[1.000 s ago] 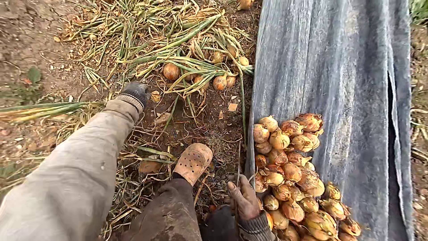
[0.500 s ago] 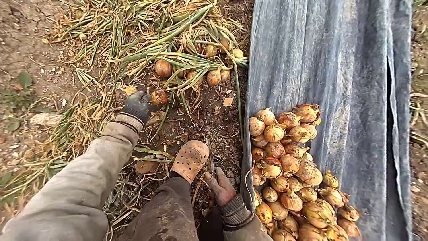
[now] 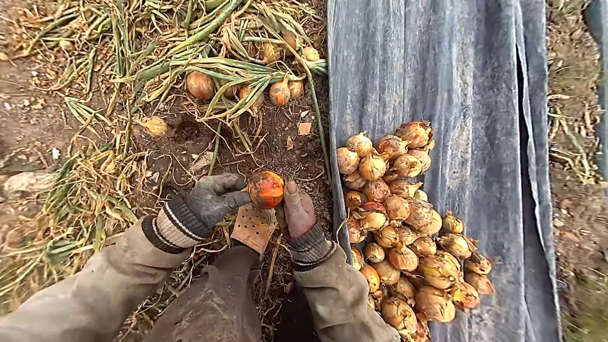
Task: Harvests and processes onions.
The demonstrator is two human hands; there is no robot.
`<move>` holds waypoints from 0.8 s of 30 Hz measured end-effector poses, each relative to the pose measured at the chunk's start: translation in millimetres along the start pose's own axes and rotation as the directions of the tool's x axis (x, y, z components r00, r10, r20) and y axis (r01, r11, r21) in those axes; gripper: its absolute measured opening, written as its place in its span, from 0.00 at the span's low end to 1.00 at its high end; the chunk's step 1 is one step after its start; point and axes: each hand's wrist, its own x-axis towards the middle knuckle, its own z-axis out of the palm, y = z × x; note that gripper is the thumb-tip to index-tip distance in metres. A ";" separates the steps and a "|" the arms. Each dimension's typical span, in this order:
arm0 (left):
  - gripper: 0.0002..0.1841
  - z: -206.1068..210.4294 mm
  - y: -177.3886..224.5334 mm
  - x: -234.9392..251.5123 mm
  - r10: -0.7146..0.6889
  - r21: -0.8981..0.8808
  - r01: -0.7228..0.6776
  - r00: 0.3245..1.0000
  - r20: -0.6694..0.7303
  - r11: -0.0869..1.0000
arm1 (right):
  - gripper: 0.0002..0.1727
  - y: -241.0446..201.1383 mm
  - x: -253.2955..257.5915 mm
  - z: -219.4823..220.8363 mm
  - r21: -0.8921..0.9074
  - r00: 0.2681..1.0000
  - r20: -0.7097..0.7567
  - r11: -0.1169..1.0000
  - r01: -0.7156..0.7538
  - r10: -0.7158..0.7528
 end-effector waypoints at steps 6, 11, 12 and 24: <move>0.12 6.5 9.9 53.6 0.185 0.437 -0.142 0.981 -0.056 0.888 | 0.37 28.8 5.1 -19.6 0.147 0.936 -0.135 0.941 -0.305 0.325; 0.09 43.4 51.8 85.4 -0.142 0.699 -0.323 0.842 0.520 0.638 | 0.46 60.5 7.2 -47.0 -0.162 0.923 -0.005 0.910 -0.381 0.385; 0.08 55.9 58.8 88.3 -0.218 0.717 -0.357 0.789 0.574 0.598 | 0.47 61.2 5.9 -50.1 -0.102 0.941 -0.048 0.936 -0.338 0.335; 0.22 -111.1 -65.1 200.4 -0.329 0.826 0.526 0.831 -0.449 0.202 | 0.40 -13.3 5.8 -159.6 0.100 0.855 -0.516 0.988 0.118 -0.050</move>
